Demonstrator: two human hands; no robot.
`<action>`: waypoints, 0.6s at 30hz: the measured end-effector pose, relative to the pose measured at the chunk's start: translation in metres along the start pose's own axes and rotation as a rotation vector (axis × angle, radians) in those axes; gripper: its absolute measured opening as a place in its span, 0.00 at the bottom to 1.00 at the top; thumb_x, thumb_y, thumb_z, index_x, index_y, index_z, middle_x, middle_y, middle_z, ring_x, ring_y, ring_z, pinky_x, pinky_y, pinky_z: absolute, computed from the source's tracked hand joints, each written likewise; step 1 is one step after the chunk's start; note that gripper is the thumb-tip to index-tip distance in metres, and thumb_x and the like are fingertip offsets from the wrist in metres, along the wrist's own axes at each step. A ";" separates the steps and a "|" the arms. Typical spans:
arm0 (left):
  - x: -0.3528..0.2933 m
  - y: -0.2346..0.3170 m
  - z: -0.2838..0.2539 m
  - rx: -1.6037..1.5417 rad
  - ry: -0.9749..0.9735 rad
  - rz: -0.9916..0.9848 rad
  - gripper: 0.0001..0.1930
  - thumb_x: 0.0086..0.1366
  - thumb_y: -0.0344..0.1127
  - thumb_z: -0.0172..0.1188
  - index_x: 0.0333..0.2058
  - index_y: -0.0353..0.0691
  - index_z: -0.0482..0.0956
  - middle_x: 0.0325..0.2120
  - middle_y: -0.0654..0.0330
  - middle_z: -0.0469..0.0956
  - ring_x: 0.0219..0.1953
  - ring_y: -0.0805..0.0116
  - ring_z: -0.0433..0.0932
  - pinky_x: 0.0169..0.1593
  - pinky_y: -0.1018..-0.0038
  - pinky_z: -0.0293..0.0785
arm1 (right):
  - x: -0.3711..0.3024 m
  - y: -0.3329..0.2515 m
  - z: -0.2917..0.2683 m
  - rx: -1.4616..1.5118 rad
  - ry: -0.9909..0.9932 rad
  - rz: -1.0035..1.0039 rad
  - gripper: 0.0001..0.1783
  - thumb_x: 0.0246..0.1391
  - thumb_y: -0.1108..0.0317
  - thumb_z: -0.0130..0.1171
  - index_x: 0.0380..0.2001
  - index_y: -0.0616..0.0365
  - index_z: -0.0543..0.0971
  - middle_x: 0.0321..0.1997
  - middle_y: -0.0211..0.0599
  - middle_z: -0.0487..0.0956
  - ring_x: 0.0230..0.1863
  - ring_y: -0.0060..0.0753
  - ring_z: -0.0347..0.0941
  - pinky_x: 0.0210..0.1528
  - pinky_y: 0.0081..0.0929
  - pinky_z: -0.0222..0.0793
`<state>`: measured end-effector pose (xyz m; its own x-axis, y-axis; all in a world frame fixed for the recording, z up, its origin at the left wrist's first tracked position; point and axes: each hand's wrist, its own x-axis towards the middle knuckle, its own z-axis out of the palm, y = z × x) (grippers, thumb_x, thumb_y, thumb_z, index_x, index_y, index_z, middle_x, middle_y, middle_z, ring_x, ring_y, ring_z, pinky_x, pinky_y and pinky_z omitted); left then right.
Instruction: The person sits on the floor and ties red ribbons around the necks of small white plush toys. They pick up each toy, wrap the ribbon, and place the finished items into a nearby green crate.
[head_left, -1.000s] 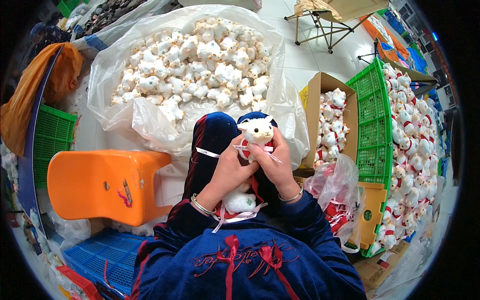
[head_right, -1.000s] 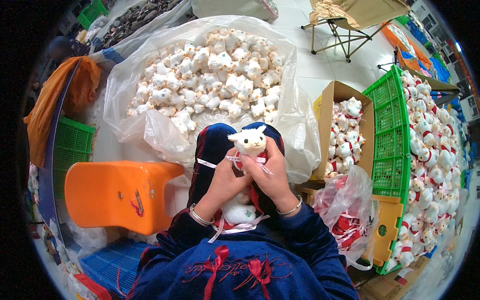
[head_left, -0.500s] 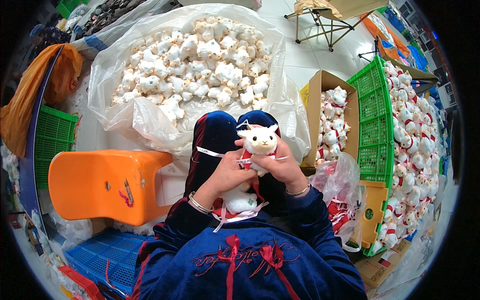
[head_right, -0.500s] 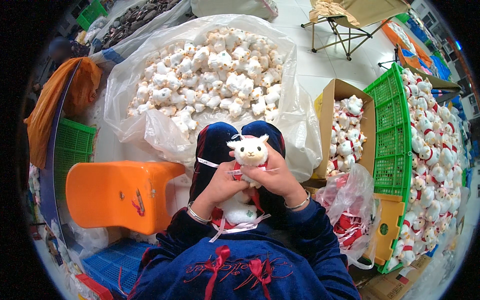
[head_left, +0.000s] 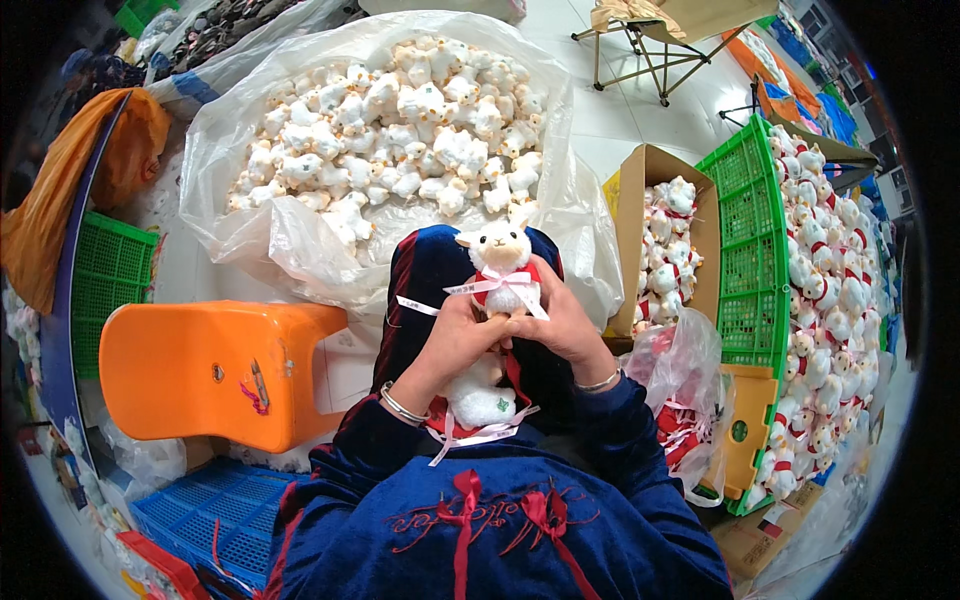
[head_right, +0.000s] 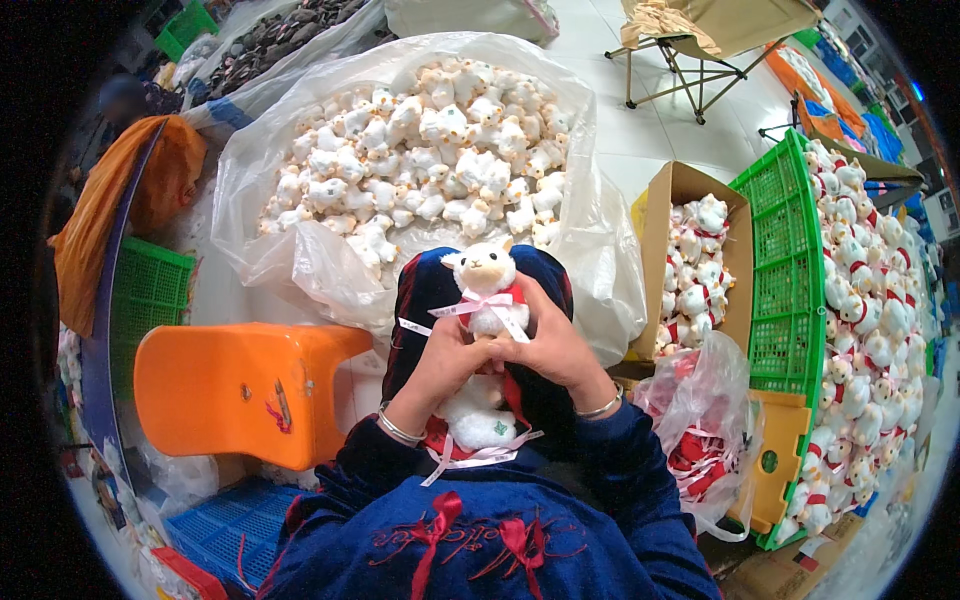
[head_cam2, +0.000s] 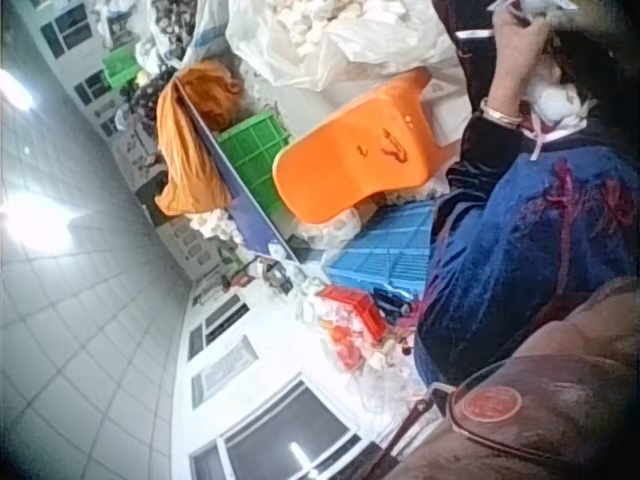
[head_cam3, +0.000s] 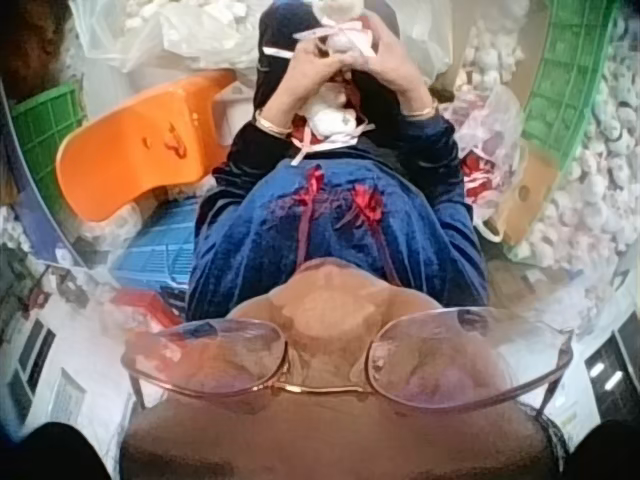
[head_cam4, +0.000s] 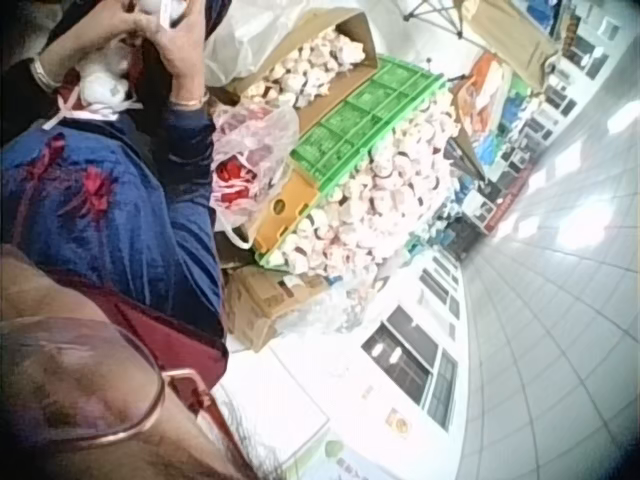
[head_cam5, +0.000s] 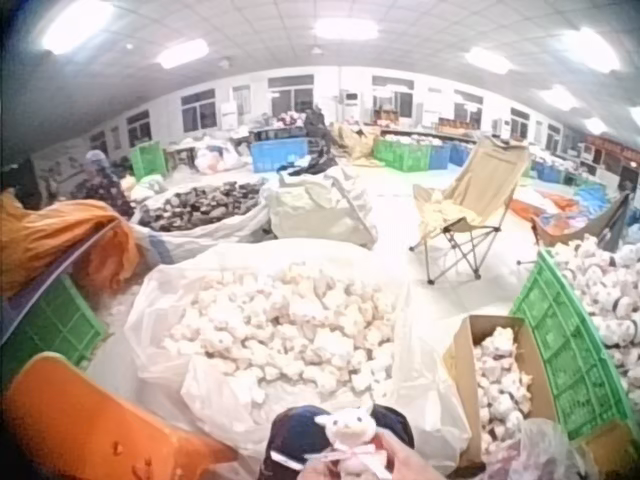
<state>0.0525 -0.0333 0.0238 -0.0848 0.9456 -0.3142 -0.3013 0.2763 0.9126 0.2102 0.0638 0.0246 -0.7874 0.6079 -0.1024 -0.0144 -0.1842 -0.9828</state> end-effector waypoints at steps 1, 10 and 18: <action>0.002 -0.003 -0.001 0.009 0.025 -0.004 0.09 0.63 0.30 0.65 0.40 0.35 0.81 0.27 0.64 0.81 0.26 0.77 0.78 0.32 0.79 0.76 | -0.001 0.004 0.001 0.003 0.041 -0.032 0.48 0.51 0.65 0.75 0.69 0.62 0.60 0.63 0.39 0.72 0.61 0.31 0.71 0.65 0.30 0.66; 0.011 -0.016 -0.020 0.456 -0.028 0.231 0.25 0.60 0.26 0.59 0.58 0.34 0.74 0.45 0.57 0.79 0.46 0.68 0.79 0.51 0.72 0.76 | 0.003 0.019 0.009 -0.253 0.295 -0.144 0.34 0.52 0.71 0.70 0.61 0.67 0.68 0.56 0.44 0.77 0.58 0.32 0.74 0.61 0.29 0.70; 0.015 -0.001 -0.034 0.305 0.276 0.257 0.13 0.65 0.36 0.67 0.40 0.32 0.79 0.39 0.59 0.76 0.40 0.72 0.76 0.45 0.74 0.74 | -0.001 0.025 0.009 -0.528 0.344 -0.180 0.34 0.47 0.68 0.74 0.57 0.63 0.72 0.51 0.46 0.76 0.53 0.43 0.74 0.59 0.35 0.70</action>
<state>0.0194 -0.0255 0.0089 -0.3815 0.9202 -0.0881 0.0512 0.1162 0.9919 0.2055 0.0520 0.0018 -0.5578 0.8222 0.1136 0.2460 0.2945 -0.9234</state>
